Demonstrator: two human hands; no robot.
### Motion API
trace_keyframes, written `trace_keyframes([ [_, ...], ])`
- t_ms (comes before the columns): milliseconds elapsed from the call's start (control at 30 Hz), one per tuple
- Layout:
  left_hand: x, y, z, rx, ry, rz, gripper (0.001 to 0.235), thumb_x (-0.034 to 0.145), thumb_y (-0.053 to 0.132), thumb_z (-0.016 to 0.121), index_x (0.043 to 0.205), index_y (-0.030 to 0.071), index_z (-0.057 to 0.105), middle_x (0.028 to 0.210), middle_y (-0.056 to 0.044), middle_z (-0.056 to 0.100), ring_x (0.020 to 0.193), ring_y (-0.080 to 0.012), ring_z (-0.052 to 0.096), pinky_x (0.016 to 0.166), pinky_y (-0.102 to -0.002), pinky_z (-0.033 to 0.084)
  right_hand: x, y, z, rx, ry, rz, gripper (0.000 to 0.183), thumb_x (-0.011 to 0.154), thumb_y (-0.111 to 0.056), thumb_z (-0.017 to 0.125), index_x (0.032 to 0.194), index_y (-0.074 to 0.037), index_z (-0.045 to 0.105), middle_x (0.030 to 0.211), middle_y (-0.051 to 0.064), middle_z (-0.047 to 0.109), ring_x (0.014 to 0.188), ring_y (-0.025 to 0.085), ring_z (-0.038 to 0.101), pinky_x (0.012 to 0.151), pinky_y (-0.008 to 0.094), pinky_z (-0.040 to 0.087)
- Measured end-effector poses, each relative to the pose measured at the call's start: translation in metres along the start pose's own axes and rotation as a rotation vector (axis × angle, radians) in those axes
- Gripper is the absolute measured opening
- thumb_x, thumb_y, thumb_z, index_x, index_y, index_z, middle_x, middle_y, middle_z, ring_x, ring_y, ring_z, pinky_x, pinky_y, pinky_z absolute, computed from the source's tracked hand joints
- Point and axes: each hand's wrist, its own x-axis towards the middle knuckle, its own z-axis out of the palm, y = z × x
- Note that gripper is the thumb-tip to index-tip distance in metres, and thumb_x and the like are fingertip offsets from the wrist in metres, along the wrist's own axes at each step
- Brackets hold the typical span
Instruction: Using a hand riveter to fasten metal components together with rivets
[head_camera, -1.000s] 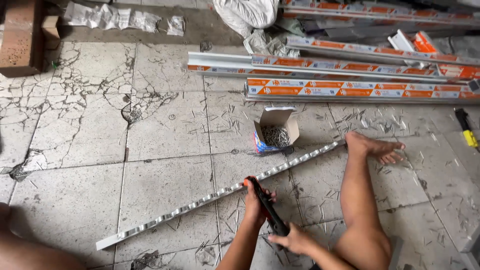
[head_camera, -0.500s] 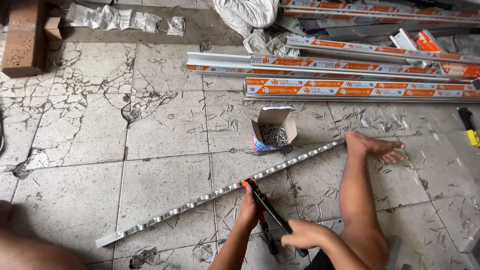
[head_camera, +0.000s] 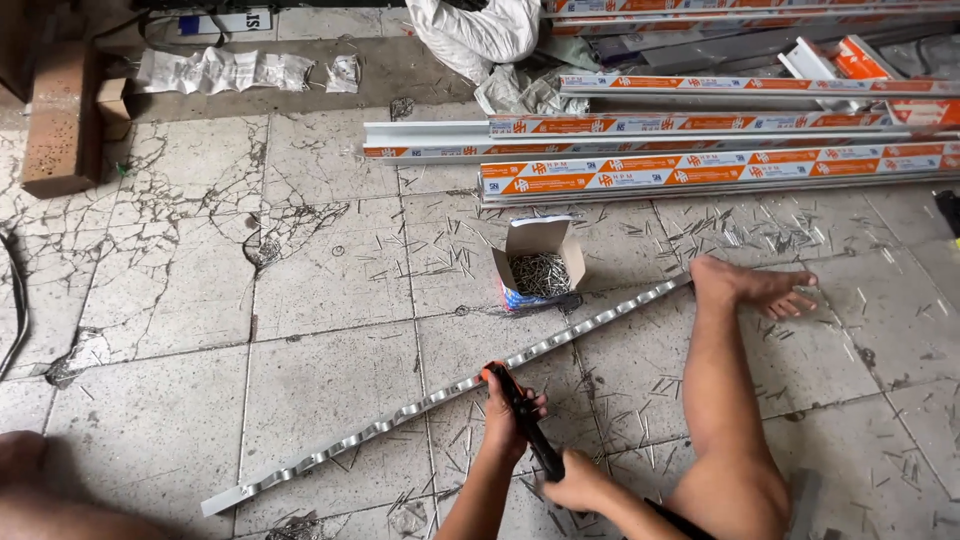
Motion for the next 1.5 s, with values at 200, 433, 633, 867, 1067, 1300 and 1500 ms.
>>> trace_keyframes([
  [200, -0.011, 0.011, -0.008, 0.156, -0.065, -0.005, 0.060, 0.092, 0.065, 0.047, 0.102, 0.006, 0.057, 0.075, -0.009, 0.062, 0.065, -0.0240, 0.066, 0.066, -0.042, 0.058, -0.034, -0.002, -0.032, -0.091, -0.160, 0.060, 0.017, 0.087, -0.027, 0.064, 0.076, -0.016, 0.058, 0.062, -0.009, 0.056, 0.048, 0.006, 0.049, 0.042, 0.023, 0.036],
  [433, -0.009, 0.007, 0.005, -0.018, 0.021, -0.038, 0.067, 0.086, 0.068, 0.054, 0.096, 0.003, 0.057, 0.078, -0.012, 0.059, 0.075, -0.0288, 0.069, 0.067, -0.041, 0.057, 0.036, 0.023, 0.036, -0.146, 0.112, 0.091, 0.038, 0.086, -0.047, 0.070, 0.098, -0.012, 0.062, 0.081, -0.002, 0.069, 0.064, 0.014, 0.065, 0.057, 0.029, 0.050],
  [633, 0.001, -0.005, -0.005, -0.022, 0.001, -0.004, 0.064, 0.093, 0.063, 0.051, 0.099, 0.000, 0.056, 0.078, -0.014, 0.060, 0.074, -0.0280, 0.069, 0.063, -0.037, 0.057, 0.084, 0.067, 0.084, 0.023, 0.369, 0.126, 0.045, 0.081, -0.045, 0.074, 0.106, -0.010, 0.062, 0.084, 0.004, 0.072, 0.067, 0.022, 0.070, 0.063, 0.034, 0.055],
  [867, 0.002, -0.005, -0.001, -0.004, 0.011, 0.007, 0.066, 0.091, 0.065, 0.052, 0.095, -0.001, 0.055, 0.078, -0.014, 0.059, 0.073, -0.0285, 0.069, 0.061, -0.037, 0.057, 0.074, 0.056, 0.075, 0.143, 0.428, -0.007, 0.024, 0.082, -0.025, 0.072, 0.066, -0.013, 0.059, 0.050, 0.000, 0.058, 0.038, 0.017, 0.052, 0.039, 0.032, 0.042],
  [1067, 0.002, 0.000, -0.017, 0.132, -0.044, -0.022, 0.055, 0.102, 0.053, 0.045, 0.098, 0.001, 0.061, 0.074, -0.014, 0.063, 0.068, -0.0319, 0.071, 0.059, -0.042, 0.056, 0.001, 0.020, 0.013, -0.133, 0.021, 0.069, 0.023, 0.077, -0.039, 0.070, 0.082, -0.017, 0.071, 0.072, -0.002, 0.070, 0.061, 0.015, 0.062, 0.058, 0.028, 0.052],
  [1300, -0.019, 0.015, 0.012, 0.006, 0.016, -0.026, 0.060, 0.092, 0.060, 0.056, 0.105, 0.001, 0.056, 0.073, -0.012, 0.059, 0.068, -0.0275, 0.066, 0.064, -0.042, 0.057, 0.009, 0.033, 0.028, 0.108, 0.007, -0.009, 0.011, 0.088, -0.026, 0.071, 0.090, -0.016, 0.067, 0.066, -0.005, 0.064, 0.054, 0.010, 0.058, 0.048, 0.025, 0.041],
  [1500, -0.002, -0.003, 0.007, -0.006, 0.147, -0.045, 0.069, 0.089, 0.070, 0.062, 0.087, 0.001, 0.056, 0.081, -0.018, 0.064, 0.071, -0.0337, 0.074, 0.063, -0.045, 0.066, 0.032, 0.037, 0.063, 0.730, 0.124, -0.081, 0.030, 0.080, -0.030, 0.076, 0.091, -0.002, 0.076, 0.080, 0.009, 0.079, 0.073, 0.018, 0.070, 0.069, 0.028, 0.052],
])
